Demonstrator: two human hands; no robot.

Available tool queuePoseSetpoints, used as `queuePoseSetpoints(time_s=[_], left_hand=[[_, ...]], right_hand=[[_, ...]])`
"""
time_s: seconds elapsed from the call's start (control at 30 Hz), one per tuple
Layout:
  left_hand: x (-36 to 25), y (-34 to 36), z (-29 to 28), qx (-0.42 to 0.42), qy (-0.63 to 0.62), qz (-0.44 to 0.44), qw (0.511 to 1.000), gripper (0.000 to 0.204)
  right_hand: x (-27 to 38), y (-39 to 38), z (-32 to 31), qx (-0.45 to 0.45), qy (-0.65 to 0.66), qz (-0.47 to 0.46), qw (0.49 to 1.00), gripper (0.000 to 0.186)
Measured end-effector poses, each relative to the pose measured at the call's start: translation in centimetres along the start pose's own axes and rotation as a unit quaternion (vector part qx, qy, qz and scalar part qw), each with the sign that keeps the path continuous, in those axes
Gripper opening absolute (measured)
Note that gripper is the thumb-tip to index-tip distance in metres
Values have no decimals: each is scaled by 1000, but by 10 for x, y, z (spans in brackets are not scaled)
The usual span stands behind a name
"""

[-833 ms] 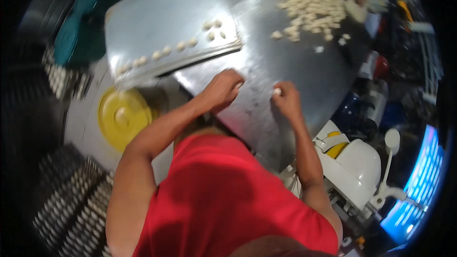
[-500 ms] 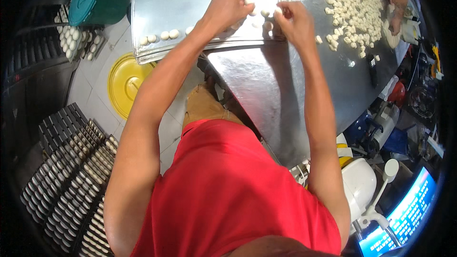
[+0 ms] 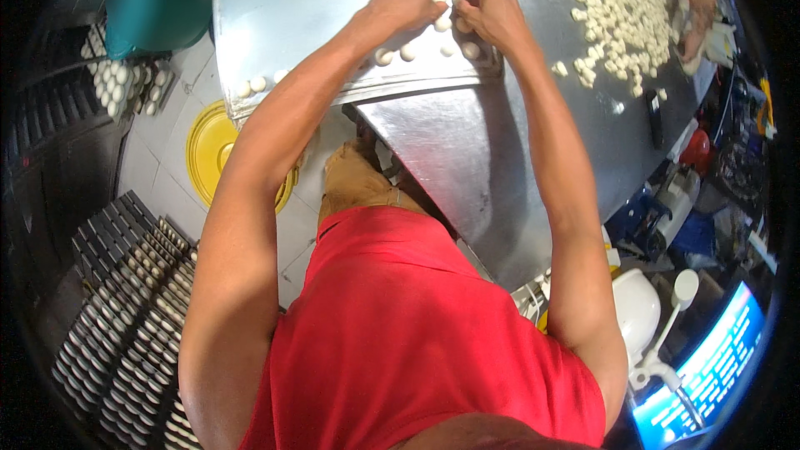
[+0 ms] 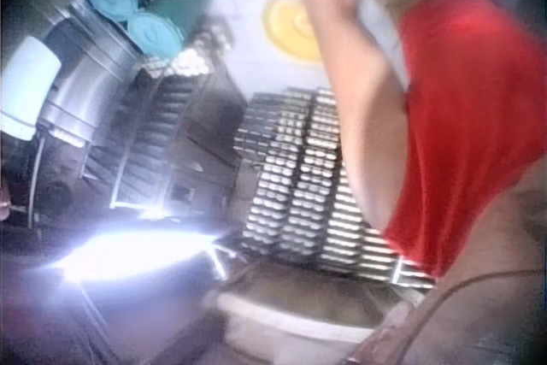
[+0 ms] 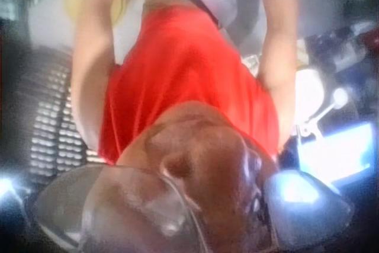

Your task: The person opens a large industrial oven to check on trays of bread, then moves to a stainless steel table to roll small pieces of dough into balls and place them on a tray.

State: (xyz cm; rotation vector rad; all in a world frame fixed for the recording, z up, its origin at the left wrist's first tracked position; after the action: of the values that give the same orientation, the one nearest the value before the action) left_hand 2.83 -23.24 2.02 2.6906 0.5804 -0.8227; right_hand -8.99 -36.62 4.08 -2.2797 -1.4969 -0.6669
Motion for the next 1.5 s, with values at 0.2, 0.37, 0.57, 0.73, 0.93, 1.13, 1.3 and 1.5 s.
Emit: queuePoseSetpoints(time_s=[0.2, 0.37, 0.57, 0.73, 0.93, 1.13, 1.3, 1.5], left_hand=[[-10, -14, -9, -86, -12, 10, 996, 39], [-104, 0, 38, -116, -203, 111, 966, 30], [-190, 41, 150, -89, -128, 294, 943, 28], [-204, 99, 198, 15, -26, 373, 927, 18], [-228, 45, 99, -65, -179, 306, 933, 19], [-157, -98, 115, 133, -92, 95, 982, 17], [-192, -85, 145, 8, -122, 229, 966, 23], [-149, -119, 129, 84, -91, 161, 979, 24]], right_hand=[[-57, -68, -42, -161, -78, -28, 984, 36], [-139, -140, -51, -135, -115, 108, 978, 25], [-92, -268, -34, -235, 65, 212, 946, 25], [-81, -358, -20, -183, 92, 306, 930, 28], [-87, -375, -44, -230, 148, 279, 920, 29], [-133, -376, -15, -209, -74, 141, 965, 28], [-95, -318, 15, -229, -50, 103, 967, 25], [-117, -388, -2, -142, -96, 155, 973, 37]])
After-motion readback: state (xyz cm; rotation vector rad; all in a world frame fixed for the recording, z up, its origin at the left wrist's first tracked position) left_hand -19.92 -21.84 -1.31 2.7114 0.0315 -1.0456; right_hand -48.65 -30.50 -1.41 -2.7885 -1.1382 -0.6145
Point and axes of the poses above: each hand's wrist, its own y-axis towards the middle knuckle, its own z-axis out of the palm, x = y × z, the point moved 2 cm from there along y, towards the middle knuckle, and after that the axes turned 1 degree about -x, right-handed, at the moved point
